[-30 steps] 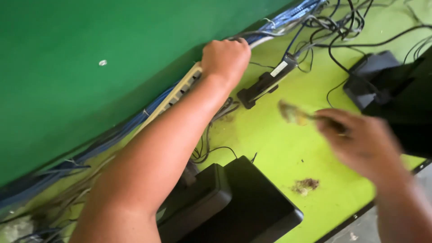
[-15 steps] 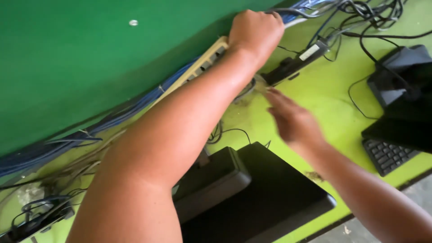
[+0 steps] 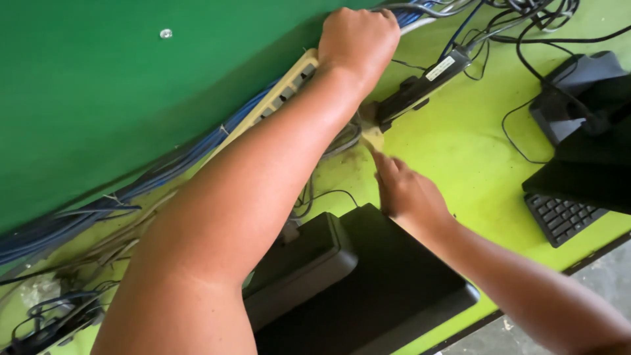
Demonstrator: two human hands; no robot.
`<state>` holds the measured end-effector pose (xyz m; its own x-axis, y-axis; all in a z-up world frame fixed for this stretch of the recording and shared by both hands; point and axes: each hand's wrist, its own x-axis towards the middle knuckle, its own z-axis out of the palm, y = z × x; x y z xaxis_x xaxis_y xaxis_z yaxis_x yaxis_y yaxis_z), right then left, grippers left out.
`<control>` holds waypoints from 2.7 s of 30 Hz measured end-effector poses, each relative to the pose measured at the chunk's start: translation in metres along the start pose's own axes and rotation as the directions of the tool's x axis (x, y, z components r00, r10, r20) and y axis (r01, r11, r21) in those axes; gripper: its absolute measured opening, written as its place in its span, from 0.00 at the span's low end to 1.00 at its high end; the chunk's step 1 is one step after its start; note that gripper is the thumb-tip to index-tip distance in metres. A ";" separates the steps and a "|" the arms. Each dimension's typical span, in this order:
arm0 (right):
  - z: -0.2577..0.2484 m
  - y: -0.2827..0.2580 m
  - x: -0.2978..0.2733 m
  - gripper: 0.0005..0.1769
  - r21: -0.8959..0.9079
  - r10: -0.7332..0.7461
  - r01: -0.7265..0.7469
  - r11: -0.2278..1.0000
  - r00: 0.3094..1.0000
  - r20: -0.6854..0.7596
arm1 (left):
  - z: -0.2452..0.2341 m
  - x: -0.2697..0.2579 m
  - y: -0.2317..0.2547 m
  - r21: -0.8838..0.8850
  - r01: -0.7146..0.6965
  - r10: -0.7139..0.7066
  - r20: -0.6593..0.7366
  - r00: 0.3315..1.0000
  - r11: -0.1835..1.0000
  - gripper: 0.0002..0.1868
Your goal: The person uses a paintbrush to clean dust off a monitor, keyboard, mouse, and a bundle of cables. They move the equipment aside to brush the desk surface and finish by cleaning along a power strip.
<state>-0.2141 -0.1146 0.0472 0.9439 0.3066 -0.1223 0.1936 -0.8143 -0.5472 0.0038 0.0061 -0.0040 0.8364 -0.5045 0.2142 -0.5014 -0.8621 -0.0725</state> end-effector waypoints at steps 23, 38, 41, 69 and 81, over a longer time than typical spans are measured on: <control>-0.021 0.024 0.015 0.25 0.275 0.019 -0.032 0.961 0.999 0.051 | -0.014 -0.002 -0.008 -0.080 -0.057 0.055 -0.032 0.998 0.995 0.05; 0.016 0.014 0.070 0.23 0.053 -0.126 0.122 0.991 0.989 0.081 | -0.049 -0.001 -0.007 0.050 -0.093 0.083 0.175 0.981 0.994 0.13; 0.037 0.020 0.087 0.36 -0.004 0.013 -0.012 1.000 0.998 0.061 | -0.047 -0.002 -0.007 0.035 -0.075 0.067 0.184 0.981 0.997 0.09; 0.019 0.018 0.040 0.22 0.423 -0.356 0.286 0.860 0.929 0.095 | -0.039 -0.001 -0.007 0.014 -0.105 0.102 0.141 0.985 0.994 0.10; 0.015 0.027 0.046 0.24 0.255 -0.318 0.289 0.923 0.944 0.082 | -0.036 -0.005 -0.008 0.026 -0.094 0.090 0.126 0.988 0.995 0.09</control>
<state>-0.1693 -0.1147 0.0142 0.8078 0.5893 -0.0095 0.3830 -0.5371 -0.7516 -0.0045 0.0170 0.0310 0.8092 -0.5818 0.0822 -0.5719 -0.8119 -0.1172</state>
